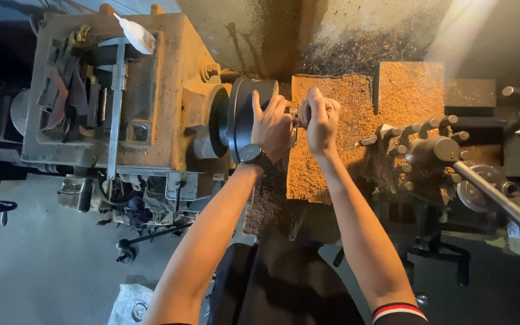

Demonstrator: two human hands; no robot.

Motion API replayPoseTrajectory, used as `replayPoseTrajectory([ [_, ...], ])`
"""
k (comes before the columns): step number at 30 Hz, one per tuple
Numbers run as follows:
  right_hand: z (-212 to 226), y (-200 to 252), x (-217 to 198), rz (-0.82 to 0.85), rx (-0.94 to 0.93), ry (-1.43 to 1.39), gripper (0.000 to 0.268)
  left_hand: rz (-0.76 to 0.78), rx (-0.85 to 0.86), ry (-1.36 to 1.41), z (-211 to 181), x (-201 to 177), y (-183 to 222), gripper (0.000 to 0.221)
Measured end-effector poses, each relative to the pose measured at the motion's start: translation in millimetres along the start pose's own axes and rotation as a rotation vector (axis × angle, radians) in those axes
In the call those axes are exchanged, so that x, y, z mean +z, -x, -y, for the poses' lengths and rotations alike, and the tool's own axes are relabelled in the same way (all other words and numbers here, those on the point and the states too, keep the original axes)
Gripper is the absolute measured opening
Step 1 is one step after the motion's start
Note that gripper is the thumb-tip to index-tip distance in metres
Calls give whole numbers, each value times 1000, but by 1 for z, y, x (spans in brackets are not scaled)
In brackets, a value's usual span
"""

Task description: The person assembles a cylindrical metal component on a lathe, using a hammer to tap parts into place, then secures the assembly with bolts and a wrench. The person repeatedly tightens bolts and checks alignment by hand.

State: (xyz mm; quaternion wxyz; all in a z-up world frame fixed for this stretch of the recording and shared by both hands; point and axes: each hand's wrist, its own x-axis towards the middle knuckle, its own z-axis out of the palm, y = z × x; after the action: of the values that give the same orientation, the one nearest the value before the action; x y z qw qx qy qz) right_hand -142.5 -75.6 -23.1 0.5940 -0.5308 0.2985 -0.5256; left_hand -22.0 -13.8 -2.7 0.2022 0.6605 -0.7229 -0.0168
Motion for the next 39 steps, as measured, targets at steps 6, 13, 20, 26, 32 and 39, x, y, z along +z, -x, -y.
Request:
replayPoseTrajectory([
  [6,1,-3,0,-20,14,-37,55,-2,-31,4,-2,3,-2,3],
  [13,7,-11,2,-32,68,-62,52,-12,-36,5,-6,-4,0,3],
  [20,2,-2,2,-90,-160,47,57,52,82,-104,-1,-13,9,15],
  [26,106,30,-28,-108,-127,-155,40,-257,11,219,30,-23,10,17],
  [32,-52,151,-1,-207,291,155,19,17,-436,297,124,-4,-48,57],
  [39,-74,159,54,-306,817,-242,30,604,-314,31,291,194,-101,50],
])
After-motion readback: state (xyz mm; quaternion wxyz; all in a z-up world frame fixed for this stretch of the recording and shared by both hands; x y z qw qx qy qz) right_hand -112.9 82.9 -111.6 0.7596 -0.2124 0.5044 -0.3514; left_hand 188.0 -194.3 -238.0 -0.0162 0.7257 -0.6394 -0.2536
